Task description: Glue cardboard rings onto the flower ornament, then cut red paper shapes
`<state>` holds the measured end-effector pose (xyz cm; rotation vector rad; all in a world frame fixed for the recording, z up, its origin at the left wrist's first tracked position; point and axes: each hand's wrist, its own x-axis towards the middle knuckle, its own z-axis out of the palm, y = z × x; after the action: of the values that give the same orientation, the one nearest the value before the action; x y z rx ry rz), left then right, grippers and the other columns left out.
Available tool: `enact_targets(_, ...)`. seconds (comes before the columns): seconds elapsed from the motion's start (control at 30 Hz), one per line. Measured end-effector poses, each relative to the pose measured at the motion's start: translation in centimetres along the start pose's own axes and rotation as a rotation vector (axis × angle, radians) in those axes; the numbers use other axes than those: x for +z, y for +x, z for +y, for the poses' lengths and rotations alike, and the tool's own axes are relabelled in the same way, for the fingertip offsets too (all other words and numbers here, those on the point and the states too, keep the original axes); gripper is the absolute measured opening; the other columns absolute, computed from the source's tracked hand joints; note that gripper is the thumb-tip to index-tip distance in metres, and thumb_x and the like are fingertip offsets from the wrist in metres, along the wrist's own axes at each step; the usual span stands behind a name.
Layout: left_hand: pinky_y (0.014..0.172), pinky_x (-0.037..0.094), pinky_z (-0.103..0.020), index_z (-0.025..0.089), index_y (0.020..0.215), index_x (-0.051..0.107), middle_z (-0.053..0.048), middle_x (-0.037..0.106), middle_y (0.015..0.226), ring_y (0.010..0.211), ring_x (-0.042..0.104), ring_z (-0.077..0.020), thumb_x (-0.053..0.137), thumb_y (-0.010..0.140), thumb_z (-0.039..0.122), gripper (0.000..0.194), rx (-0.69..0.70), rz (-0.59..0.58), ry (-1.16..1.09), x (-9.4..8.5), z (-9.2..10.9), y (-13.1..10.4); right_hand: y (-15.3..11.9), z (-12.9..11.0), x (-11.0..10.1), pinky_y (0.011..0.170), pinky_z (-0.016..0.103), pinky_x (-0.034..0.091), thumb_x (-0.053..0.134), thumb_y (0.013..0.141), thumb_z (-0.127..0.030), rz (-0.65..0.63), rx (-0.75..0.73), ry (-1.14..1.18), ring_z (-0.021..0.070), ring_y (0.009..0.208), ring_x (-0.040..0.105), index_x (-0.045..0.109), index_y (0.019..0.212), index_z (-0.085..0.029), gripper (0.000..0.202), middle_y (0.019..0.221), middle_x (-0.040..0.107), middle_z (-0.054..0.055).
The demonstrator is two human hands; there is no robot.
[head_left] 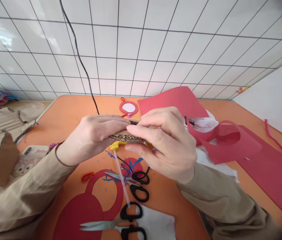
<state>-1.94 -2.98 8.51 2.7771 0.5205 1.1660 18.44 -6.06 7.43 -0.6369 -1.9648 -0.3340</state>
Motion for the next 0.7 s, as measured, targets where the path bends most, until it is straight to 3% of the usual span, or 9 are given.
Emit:
enact_targets(0.37,0.080,0.060,-0.026,0.029,0.110,0.069,-0.003,0.078,0.105,0.092,0.075,-0.0176,0.058,0.093,0.020,0.022,-0.058,-0.060,0.015,0.2,0.4,0.1,-0.4,0.5,0.8,0.065,0.038,0.053,0.067,0.090,-0.024,0.080,-0.028,0.074,0.0209,0.076,0.060,0.066,0.089,-0.030,0.006,0.077,0.064,0.002)
enact_targets(0.5,0.073,0.058,-0.023,0.024,0.108,0.069,-0.004,0.079,0.097,0.084,0.075,-0.0166,0.060,0.092,0.021,0.018,-0.061,-0.075,0.046,0.4,0.3,0.2,-0.6,0.8,1.1,0.065,0.037,0.053,0.067,0.090,-0.022,0.100,-0.050,0.108,0.0199,0.073,0.057,0.065,0.091,-0.025,0.004,0.074,0.061,0.004)
enact_targets(0.7,0.061,0.054,-0.020,0.021,0.101,0.072,-0.004,0.079,0.085,0.069,0.073,-0.0146,0.063,0.091,0.023,0.013,-0.090,-0.097,0.053,0.5,-0.5,0.0,-1.1,1.5,1.5,0.067,0.038,0.051,0.068,0.090,-0.031,0.050,0.015,0.134,0.0200,0.075,0.057,0.067,0.098,-0.029,0.009,0.074,0.060,0.002)
